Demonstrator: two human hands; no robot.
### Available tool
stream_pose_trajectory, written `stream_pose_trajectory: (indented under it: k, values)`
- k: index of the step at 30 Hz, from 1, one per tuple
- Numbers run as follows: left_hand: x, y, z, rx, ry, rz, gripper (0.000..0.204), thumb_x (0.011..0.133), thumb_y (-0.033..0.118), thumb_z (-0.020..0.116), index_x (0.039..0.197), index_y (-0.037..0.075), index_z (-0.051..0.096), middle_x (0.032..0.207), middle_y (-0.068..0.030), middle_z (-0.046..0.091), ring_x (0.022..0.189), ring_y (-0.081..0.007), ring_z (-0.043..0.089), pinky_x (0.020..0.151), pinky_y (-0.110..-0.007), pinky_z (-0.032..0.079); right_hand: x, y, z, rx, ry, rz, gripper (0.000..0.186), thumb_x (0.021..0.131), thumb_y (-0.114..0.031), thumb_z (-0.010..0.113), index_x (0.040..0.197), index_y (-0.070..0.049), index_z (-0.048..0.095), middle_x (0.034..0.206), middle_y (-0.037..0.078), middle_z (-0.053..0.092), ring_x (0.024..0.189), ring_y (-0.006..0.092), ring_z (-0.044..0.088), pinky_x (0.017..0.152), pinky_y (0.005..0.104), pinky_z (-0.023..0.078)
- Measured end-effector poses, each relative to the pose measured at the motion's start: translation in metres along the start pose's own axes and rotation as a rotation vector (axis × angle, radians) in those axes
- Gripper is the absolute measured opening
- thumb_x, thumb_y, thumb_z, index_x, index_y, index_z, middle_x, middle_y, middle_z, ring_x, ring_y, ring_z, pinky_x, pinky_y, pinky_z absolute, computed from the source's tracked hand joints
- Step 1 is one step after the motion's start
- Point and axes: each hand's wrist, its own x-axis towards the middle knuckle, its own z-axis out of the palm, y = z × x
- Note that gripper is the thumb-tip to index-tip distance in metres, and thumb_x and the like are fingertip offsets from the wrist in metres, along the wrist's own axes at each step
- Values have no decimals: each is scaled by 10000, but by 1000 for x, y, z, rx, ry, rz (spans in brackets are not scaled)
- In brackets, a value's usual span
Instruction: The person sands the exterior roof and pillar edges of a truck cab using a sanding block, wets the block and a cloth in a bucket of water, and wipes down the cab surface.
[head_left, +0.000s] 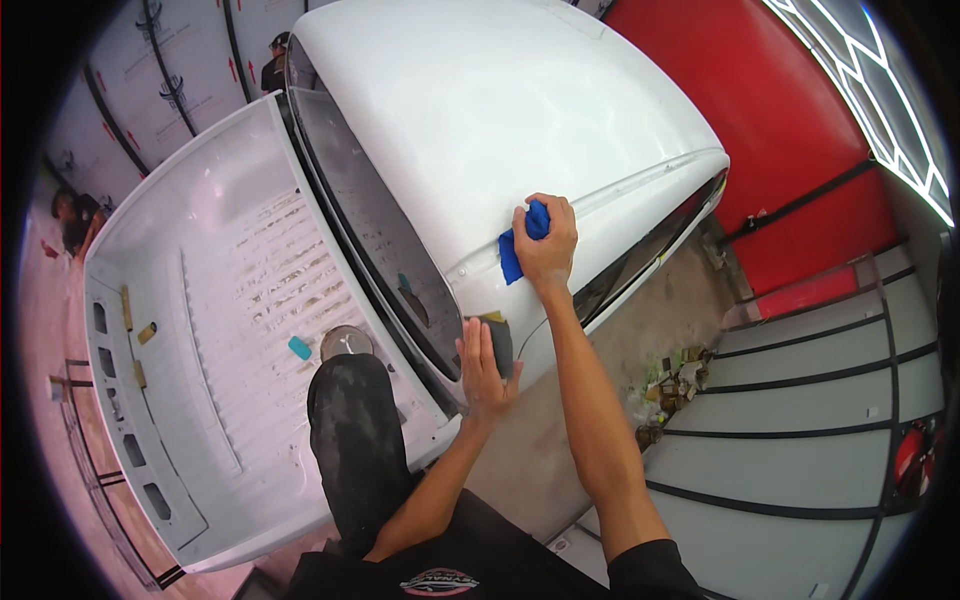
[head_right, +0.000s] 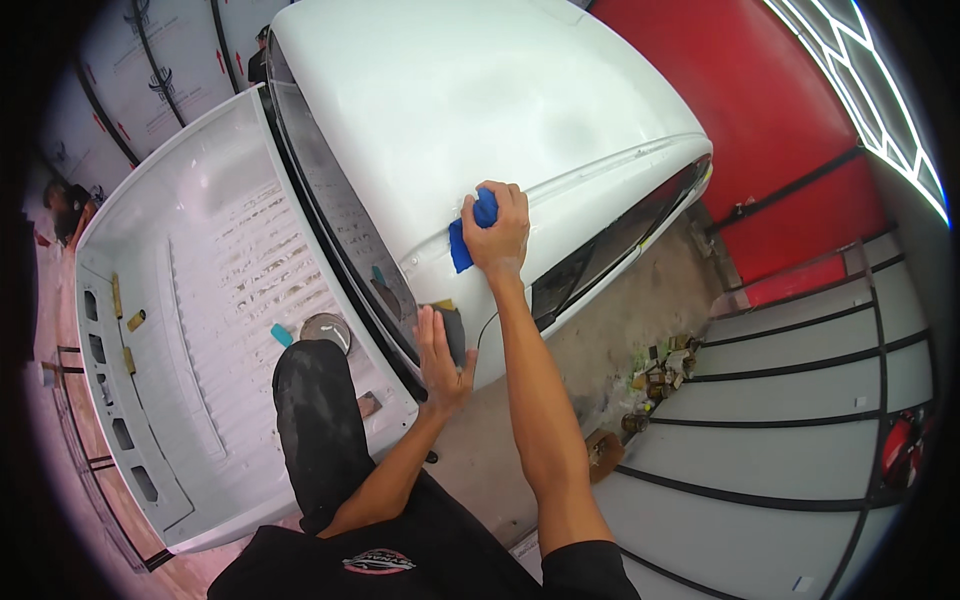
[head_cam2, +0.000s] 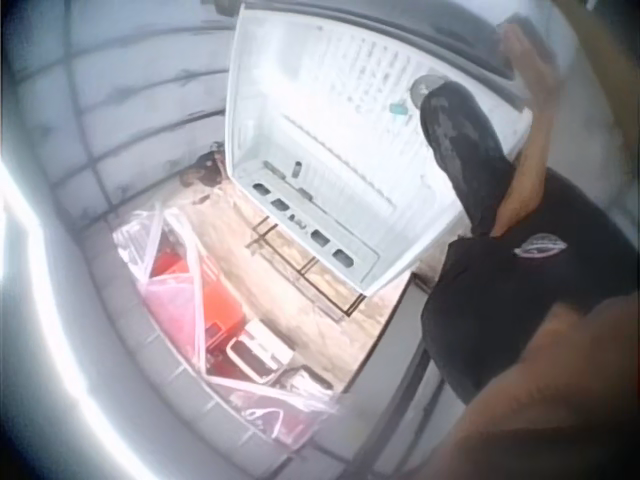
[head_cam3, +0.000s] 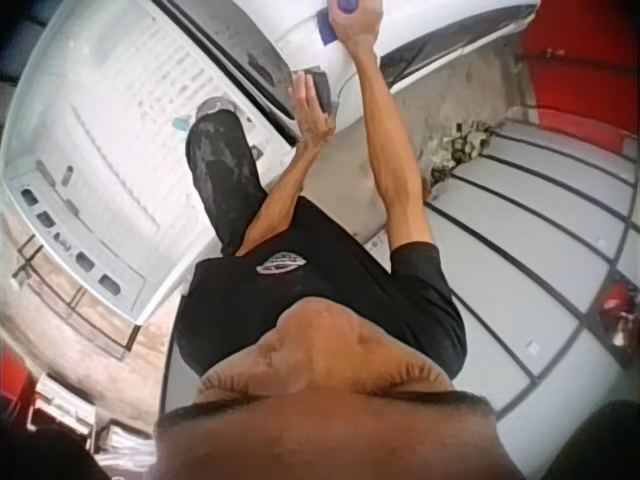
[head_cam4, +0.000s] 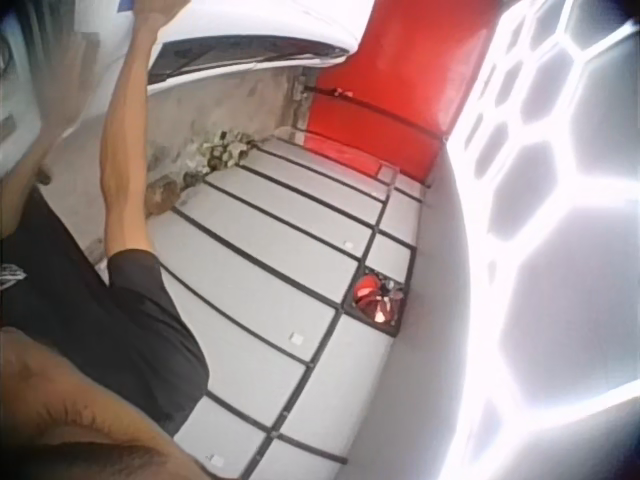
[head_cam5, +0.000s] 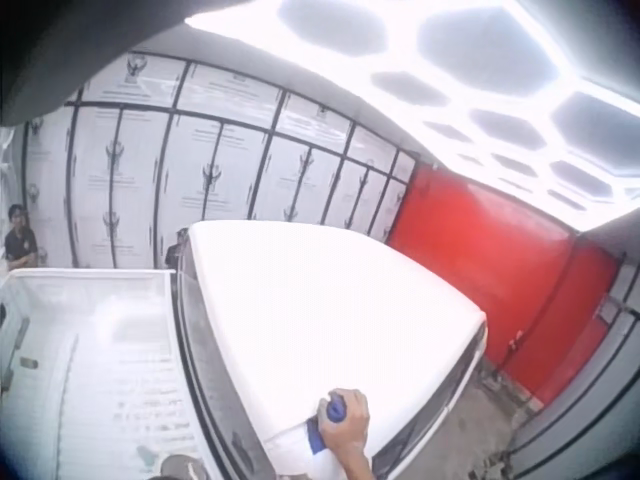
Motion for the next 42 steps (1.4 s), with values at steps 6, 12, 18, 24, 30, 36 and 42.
stream_pose_trajectory:
  k: [6,12,18,24,30,36,42]
  values:
    - [51,8,-3,35,56,-69,721,1008,241,608,1572,-72,285,1635,-288,270,1535,-480,238,1234,-625,185,0,-1,3,37,33,-15,207,850,-143,758,1028,-72,680,1001,119,638,952,332,613,820,426,517]
    - [34,5,7,42,56,-18,719,1021,229,566,1587,-81,250,1645,-304,242,1542,-482,220,1236,-628,169,1,2,-1,24,-13,40,195,848,-142,755,1015,-75,680,979,116,631,935,328,612,812,430,516]
    - [15,5,3,46,-11,-7,704,1061,281,503,1601,-69,217,1658,-301,203,1554,-474,178,1245,-607,132,0,1,1,9,16,0,198,840,-148,756,1003,-72,672,973,116,630,932,334,609,812,439,513]
    - [54,7,-10,107,-28,-7,736,990,161,588,1587,-89,239,1652,-316,209,1549,-490,185,1247,-608,140,3,-7,4,7,19,14,185,840,-158,746,995,-86,673,958,120,625,937,343,605,810,452,508]
    - [48,4,-2,72,-21,40,737,995,167,612,1592,-60,245,1666,-263,232,1560,-443,201,1248,-606,133,0,2,0,-8,10,45,177,839,-170,740,984,-91,674,951,118,624,944,341,603,810,452,509]
    - [26,-4,-25,178,-169,62,785,953,181,669,1589,-48,271,1663,-253,247,1554,-453,208,1238,-636,141,1,-2,2,1,3,42,181,832,-158,741,985,-85,675,964,113,631,950,337,604,811,450,517]
    - [60,-3,-25,161,-142,82,797,956,235,655,1595,-43,268,1669,-234,254,1569,-421,198,1239,-648,98,-4,-2,3,19,26,45,188,831,-173,740,991,-97,676,976,108,630,961,335,603,822,452,526]
